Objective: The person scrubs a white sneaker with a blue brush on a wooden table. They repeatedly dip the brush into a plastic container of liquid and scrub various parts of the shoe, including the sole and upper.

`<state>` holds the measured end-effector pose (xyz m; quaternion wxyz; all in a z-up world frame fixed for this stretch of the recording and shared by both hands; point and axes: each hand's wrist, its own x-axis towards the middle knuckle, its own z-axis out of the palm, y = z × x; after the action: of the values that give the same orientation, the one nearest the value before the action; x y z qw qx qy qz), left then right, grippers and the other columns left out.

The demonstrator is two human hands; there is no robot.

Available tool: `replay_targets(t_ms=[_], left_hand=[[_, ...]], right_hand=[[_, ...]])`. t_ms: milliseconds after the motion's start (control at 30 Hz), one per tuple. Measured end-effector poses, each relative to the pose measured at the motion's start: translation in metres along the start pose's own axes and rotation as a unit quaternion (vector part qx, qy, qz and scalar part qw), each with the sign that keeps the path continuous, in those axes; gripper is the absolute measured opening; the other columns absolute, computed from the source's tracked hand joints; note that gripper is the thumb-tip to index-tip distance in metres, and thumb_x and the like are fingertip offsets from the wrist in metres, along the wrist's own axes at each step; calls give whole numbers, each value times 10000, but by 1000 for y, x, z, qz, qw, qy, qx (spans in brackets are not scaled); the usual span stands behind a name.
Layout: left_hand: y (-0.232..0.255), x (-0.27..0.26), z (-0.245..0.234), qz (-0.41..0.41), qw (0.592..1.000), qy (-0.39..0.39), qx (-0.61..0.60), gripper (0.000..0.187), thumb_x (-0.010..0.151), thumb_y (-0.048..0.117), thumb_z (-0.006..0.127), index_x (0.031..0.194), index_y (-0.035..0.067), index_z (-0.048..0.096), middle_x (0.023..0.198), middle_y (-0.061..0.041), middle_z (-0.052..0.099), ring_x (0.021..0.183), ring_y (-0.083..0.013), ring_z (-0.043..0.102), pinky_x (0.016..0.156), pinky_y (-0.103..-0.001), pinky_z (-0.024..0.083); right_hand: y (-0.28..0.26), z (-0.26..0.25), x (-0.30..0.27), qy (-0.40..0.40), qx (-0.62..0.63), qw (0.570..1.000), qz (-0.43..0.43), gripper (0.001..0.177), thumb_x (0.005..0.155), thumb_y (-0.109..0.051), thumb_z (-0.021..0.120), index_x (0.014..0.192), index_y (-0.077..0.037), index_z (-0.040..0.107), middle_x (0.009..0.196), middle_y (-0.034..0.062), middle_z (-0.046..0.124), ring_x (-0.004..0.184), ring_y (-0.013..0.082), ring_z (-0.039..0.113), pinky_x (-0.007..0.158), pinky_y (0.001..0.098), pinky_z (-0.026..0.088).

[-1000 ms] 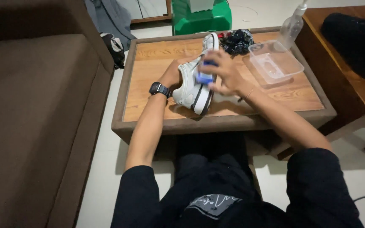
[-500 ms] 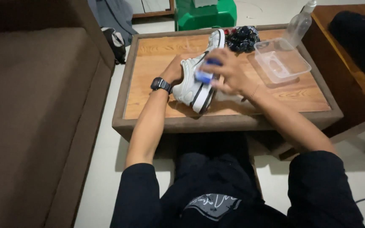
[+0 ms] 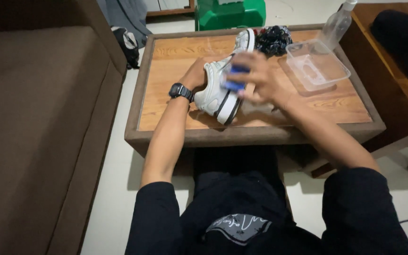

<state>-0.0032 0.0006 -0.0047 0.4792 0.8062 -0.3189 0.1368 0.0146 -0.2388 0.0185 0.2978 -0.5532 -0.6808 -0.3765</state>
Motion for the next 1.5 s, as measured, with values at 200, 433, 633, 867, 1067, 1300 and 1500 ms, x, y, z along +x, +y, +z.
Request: replay_targets(t_ms=[200, 433, 633, 867, 1067, 1300, 1500], left_hand=[[25, 1, 1, -16, 998, 12, 64, 382, 970, 208, 601, 1338, 116, 644, 1188, -76, 745, 965, -192, 676, 868, -312, 521], [45, -3, 0, -75, 997, -1, 23, 420, 931, 135, 587, 1347, 126, 638, 1231, 5, 739, 979, -109, 639, 858, -265, 512], [36, -2, 3, -109, 990, 3, -92, 385, 952, 131, 583, 1317, 36, 661, 1261, -35, 703, 1068, -130, 625, 938, -254, 490], [51, -4, 4, -73, 997, -4, -8, 431, 935, 91, 574, 1359, 22, 610, 1333, -53, 680, 1148, -148, 629, 985, -257, 470], [57, -1, 0, -77, 997, -5, 0, 434, 935, 80, 580, 1364, 14, 605, 1310, -63, 693, 1128, -155, 650, 961, -258, 486], [33, -3, -1, -79, 997, 4, -5, 448, 912, 126, 632, 1349, 30, 615, 1287, -50, 709, 1077, -143, 643, 943, -265, 488], [60, -1, 2, -163, 985, 30, -37, 419, 930, 199, 642, 1342, 127, 643, 1306, -22, 722, 1111, -132, 691, 950, -248, 529]], right_hand=[[-22, -11, 12, -83, -29, 990, 110, 414, 881, -377, 588, 1254, -232, 696, 1296, 86, 632, 1360, 394, 435, 1133, 625, 384], [-33, -37, 18, -145, -112, 976, 115, 495, 921, -245, 518, 1388, -171, 666, 1324, 215, 543, 1315, 412, 430, 1112, 582, 420], [-24, -39, 12, -116, -157, 979, 61, 429, 1000, -250, 444, 1356, -211, 680, 1274, 128, 584, 1026, 260, 488, 826, 359, 460], [-8, -57, 5, -92, -171, 978, 82, 235, 1048, -278, 630, 1250, -240, 743, 1157, 75, 675, 978, 217, 572, 892, 385, 405], [11, -135, -36, -38, -377, 880, 286, 387, 925, -189, 832, 1300, -150, 745, 1048, 98, 619, 837, 270, 620, 752, 378, 521], [70, -145, -132, -306, -375, 677, 555, 504, 766, -480, 768, 1012, -42, 803, 885, 232, 753, 713, 440, 717, 643, 508, 580], [47, -143, -111, -273, -421, 736, 455, 413, 822, -364, 793, 1222, -258, 795, 907, 97, 773, 709, 349, 720, 632, 470, 545]])
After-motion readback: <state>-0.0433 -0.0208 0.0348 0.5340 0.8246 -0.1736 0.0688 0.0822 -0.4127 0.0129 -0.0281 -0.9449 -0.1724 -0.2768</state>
